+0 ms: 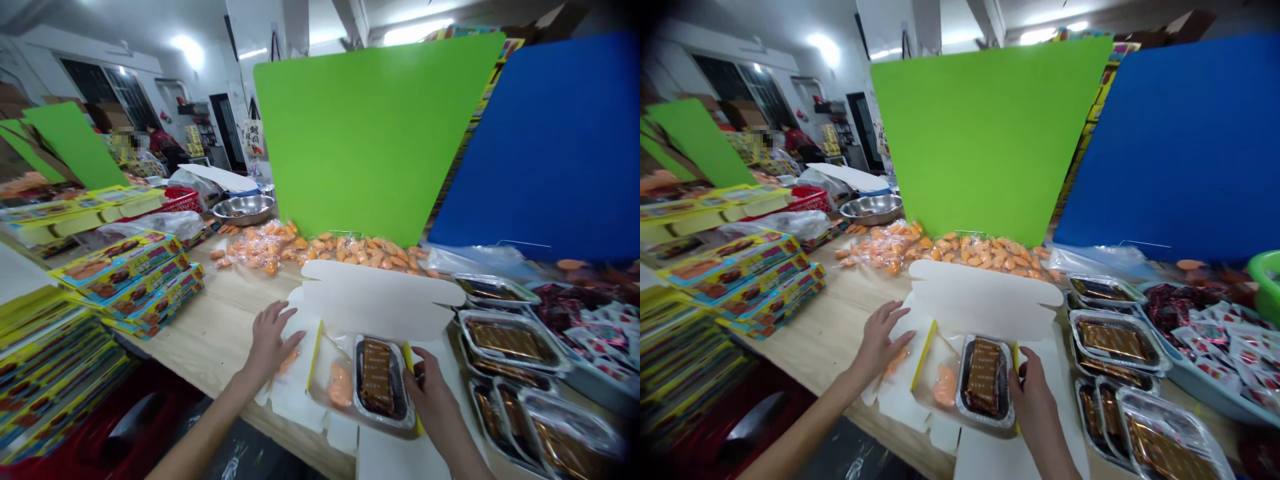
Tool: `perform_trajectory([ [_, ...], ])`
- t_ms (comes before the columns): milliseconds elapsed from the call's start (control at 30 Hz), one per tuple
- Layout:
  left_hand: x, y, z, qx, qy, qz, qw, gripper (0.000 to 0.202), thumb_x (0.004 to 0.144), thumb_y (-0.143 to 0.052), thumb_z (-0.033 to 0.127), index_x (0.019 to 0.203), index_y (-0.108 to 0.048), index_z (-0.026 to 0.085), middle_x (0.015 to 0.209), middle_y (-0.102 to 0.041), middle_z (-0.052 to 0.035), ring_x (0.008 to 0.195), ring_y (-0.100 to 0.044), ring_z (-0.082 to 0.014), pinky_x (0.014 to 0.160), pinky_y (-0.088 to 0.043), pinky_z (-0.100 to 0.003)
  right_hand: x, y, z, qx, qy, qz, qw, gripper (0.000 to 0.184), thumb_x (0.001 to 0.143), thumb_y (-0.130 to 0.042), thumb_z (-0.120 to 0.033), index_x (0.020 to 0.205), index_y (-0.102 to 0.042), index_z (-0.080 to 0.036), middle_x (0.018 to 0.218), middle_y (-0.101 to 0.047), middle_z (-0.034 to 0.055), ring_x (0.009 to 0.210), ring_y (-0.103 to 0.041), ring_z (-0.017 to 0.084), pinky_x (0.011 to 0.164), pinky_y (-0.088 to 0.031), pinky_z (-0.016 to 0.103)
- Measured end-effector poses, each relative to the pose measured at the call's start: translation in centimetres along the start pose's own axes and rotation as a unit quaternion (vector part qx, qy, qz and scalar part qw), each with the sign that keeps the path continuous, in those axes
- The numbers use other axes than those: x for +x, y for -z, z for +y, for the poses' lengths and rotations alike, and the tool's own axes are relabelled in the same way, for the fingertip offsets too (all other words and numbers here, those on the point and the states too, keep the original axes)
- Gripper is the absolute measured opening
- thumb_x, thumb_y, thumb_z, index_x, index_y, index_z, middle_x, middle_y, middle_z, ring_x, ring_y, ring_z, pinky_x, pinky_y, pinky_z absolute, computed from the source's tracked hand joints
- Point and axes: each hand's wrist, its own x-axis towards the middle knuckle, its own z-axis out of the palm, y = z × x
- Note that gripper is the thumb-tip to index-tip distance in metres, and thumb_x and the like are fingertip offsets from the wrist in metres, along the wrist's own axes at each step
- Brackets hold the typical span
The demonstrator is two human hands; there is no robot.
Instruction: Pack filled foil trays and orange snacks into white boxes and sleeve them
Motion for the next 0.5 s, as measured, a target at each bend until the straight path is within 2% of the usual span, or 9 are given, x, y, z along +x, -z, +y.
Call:
perform_trajectory([
  [67,-0.9,-0.7,-2.0,-0.014,0.011,-0.030,0.999,0.031,0.080,-0.050,0.038,0.106,-0.057,0.022,0.118,-0.053,-0.0088,0.113,-0.044,-0.0228,0.093,-0.037,-0.042,0.0,-0.3,0.0,0.001,-0.009,-0.001,1.000,0.052,0.072,-0.034,-0.050,0.112,-0.037,-0.018,0.076,-0.049,0.0014,0.058,-0.050,0.016,0.054,-0.041,0.029],
  [133,-1.7,-0.8,-2.7,-0.027,0.004,-0.053,0.998,0.023,0.081,-0.048,0.037,0.089,-0.062,0.021,0.110,-0.056,-0.0081,0.109,-0.047,-0.0213,0.092,-0.038,-0.038,0.0,-0.5,0.0,0.005,-0.010,0.002,1.000,0.053,0.072,-0.033,-0.051,0.112,-0.037,-0.018,0.077,-0.049,0.0017,0.058,-0.051,0.016,0.055,-0.041,0.029],
  [200,-2.0,-0.4,-2.6,-0.024,0.003,-0.061,0.998,0.027,0.080,-0.049,0.039,0.067,-0.059,0.018,0.097,-0.060,-0.0075,0.099,-0.051,-0.0214,0.087,-0.039,-0.036,0.0,-0.6,0.0,0.007,-0.009,0.004,1.000,0.053,0.072,-0.033,-0.052,0.113,-0.037,-0.018,0.078,-0.050,0.0019,0.058,-0.051,0.015,0.055,-0.041,0.029],
  [233,-2.0,-0.1,-2.4,-0.022,0.022,-0.053,0.998,0.031,0.080,-0.048,0.040,0.060,-0.055,0.018,0.087,-0.060,-0.0066,0.092,-0.053,-0.0208,0.082,-0.041,-0.035,0.0,-0.6,0.0,0.005,-0.009,0.008,1.000,0.053,0.072,-0.033,-0.051,0.113,-0.037,-0.018,0.078,-0.050,0.0019,0.058,-0.051,0.015,0.054,-0.041,0.029],
  [300,-1.6,0.8,-1.8,-0.041,0.115,-0.018,0.992,0.035,0.082,-0.042,0.043,0.058,-0.048,0.018,0.068,-0.054,-0.0023,0.071,-0.052,-0.0169,0.066,-0.041,-0.029,0.1,-0.9,-0.1,0.005,-0.007,0.015,1.000,0.053,0.072,-0.033,-0.051,0.113,-0.038,-0.017,0.077,-0.050,0.0019,0.057,-0.051,0.015,0.053,-0.041,0.028],
  [367,-0.8,1.7,-1.0,-0.095,0.215,0.030,0.972,0.036,0.084,-0.036,0.046,0.061,-0.044,0.019,0.058,-0.046,0.0021,0.058,-0.046,-0.0139,0.053,-0.037,-0.024,0.2,-1.5,-0.4,0.013,-0.001,0.021,1.000,0.053,0.072,-0.034,-0.049,0.112,-0.039,-0.016,0.075,-0.050,0.0017,0.056,-0.050,0.015,0.053,-0.040,0.028],
  [400,-0.3,2.1,-0.4,-0.124,0.242,0.045,0.961,0.037,0.085,-0.034,0.047,0.063,-0.044,0.019,0.057,-0.043,0.0032,0.056,-0.044,-0.0131,0.051,-0.036,-0.023,0.2,-2.0,-0.7,0.021,0.003,0.023,1.000,0.052,0.072,-0.035,-0.048,0.112,-0.039,-0.015,0.074,-0.051,0.0014,0.055,-0.050,0.015,0.052,-0.041,0.028],
  [433,0.2,2.5,0.4,-0.148,0.248,0.050,0.956,0.037,0.085,-0.033,0.047,0.064,-0.044,0.019,0.058,-0.043,0.0036,0.056,-0.044,-0.0127,0.051,-0.035,-0.023,0.1,-2.4,-1.1,0.032,0.007,0.025,0.999,0.050,0.072,-0.036,-0.045,0.112,-0.040,-0.016,0.073,-0.051,0.0011,0.054,-0.050,0.014,0.052,-0.041,0.027],
  [500,1.3,2.7,2.0,-0.169,0.212,0.036,0.962,0.035,0.085,-0.034,0.047,0.066,-0.045,0.019,0.061,-0.044,0.0034,0.059,-0.045,-0.0128,0.054,-0.037,-0.023,-0.2,-3.5,-2.2,0.062,0.015,0.027,0.998,0.044,0.073,-0.038,-0.039,0.111,-0.041,-0.017,0.072,-0.053,0.0009,0.054,-0.051,0.014,0.052,-0.042,0.027],
])
